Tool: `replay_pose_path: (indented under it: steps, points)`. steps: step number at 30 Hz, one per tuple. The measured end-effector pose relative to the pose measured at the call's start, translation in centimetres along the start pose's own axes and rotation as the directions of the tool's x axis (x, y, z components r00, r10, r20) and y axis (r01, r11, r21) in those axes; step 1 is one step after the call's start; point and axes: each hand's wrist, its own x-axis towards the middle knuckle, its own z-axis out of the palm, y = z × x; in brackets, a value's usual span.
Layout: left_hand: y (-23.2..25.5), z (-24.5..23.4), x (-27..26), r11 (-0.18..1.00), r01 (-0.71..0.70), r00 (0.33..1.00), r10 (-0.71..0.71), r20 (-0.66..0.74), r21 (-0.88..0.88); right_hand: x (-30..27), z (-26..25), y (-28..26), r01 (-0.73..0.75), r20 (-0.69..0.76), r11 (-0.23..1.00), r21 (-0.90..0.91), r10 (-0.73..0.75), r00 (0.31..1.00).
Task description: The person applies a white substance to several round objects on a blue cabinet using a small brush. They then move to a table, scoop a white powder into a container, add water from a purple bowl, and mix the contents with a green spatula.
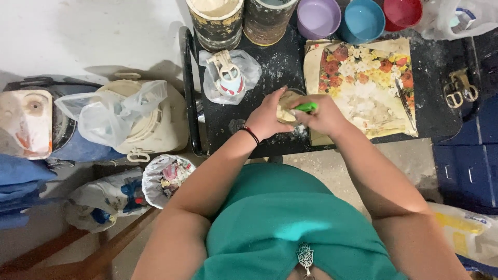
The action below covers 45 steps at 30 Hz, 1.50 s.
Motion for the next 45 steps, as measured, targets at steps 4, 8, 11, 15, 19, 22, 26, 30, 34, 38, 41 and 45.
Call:
replay_pose_path:
  steps: [4, 8, 11, 15, 19, 22, 26, 30, 34, 38, 41, 45]
  points:
    - [-0.6, 0.2, -0.2, 1.0, -0.003, 1.0, 0.003, -0.005, 0.006, 1.4, -1.3, 2.5, -0.016, -0.004, 0.999, 0.044, 0.016, 1.0]
    - [-0.5, -0.1, 0.1, 1.0, 0.0, 1.0, 0.0, 0.014, -0.023, -0.5, -1.6, 4.6, 0.041, -0.011, 0.998, 0.047, -0.04, 0.999]
    - [-0.3, 0.0, 0.3, 1.0, 0.008, 1.0, -0.007, 0.009, -0.03, -1.2, -0.8, 1.5, 0.023, -0.015, 0.999, 0.042, -0.022, 1.0]
    - [0.4, -0.1, 0.0, 1.0, 0.021, 1.0, -0.021, -0.003, -0.006, -0.2, 0.7, 1.2, 0.1, -0.067, 0.995, 0.012, -0.099, 0.993]
    - [-0.4, 0.1, 0.1, 1.0, 0.016, 1.0, -0.016, 0.006, -0.003, 0.7, -1.4, 2.9, 0.088, -0.065, 0.996, -0.013, -0.089, 0.994]
    - [-0.3, 0.1, -0.1, 1.0, 0.001, 1.0, -0.001, 0.014, -0.03, -1.2, -1.6, 3.6, 0.045, -0.034, 0.999, -0.031, -0.046, 0.998]
    - [0.6, -0.2, -0.3, 1.0, 0.025, 0.999, -0.025, 0.02, 0.005, -1.0, 0.7, 2.8, 0.02, -0.02, 1.0, 0.008, -0.02, 1.0]
    - [-0.3, 0.2, 0.3, 1.0, 0.018, 1.0, -0.018, 0.016, 0.017, 1.1, -0.2, -1.1, 0.12, -0.101, 0.991, 0.061, -0.114, 0.988]
    - [-0.7, 0.1, 0.0, 1.0, 0.005, 1.0, -0.005, 0.008, -0.007, 0.1, -2.0, 3.6, 0.068, -0.078, 0.998, -0.008, -0.068, 0.995]
    - [-0.7, 0.6, 0.4, 1.0, 0.008, 1.0, -0.008, -0.011, -0.015, -1.4, -0.4, 2.2, 0.022, -0.033, 1.0, 0.011, -0.022, 0.999]
    - [0.1, 0.2, 0.1, 1.0, 0.009, 1.0, -0.009, -0.004, -0.003, -0.3, 1.1, 2.0, 0.042, -0.088, 0.999, 0.022, -0.04, 0.995]
    - [-0.2, -0.1, -0.2, 0.999, 0.004, 1.0, -0.003, 0.015, -0.041, 0.3, -0.5, 2.6, 0.03, -0.163, 0.998, 0.061, -0.02, 0.987]
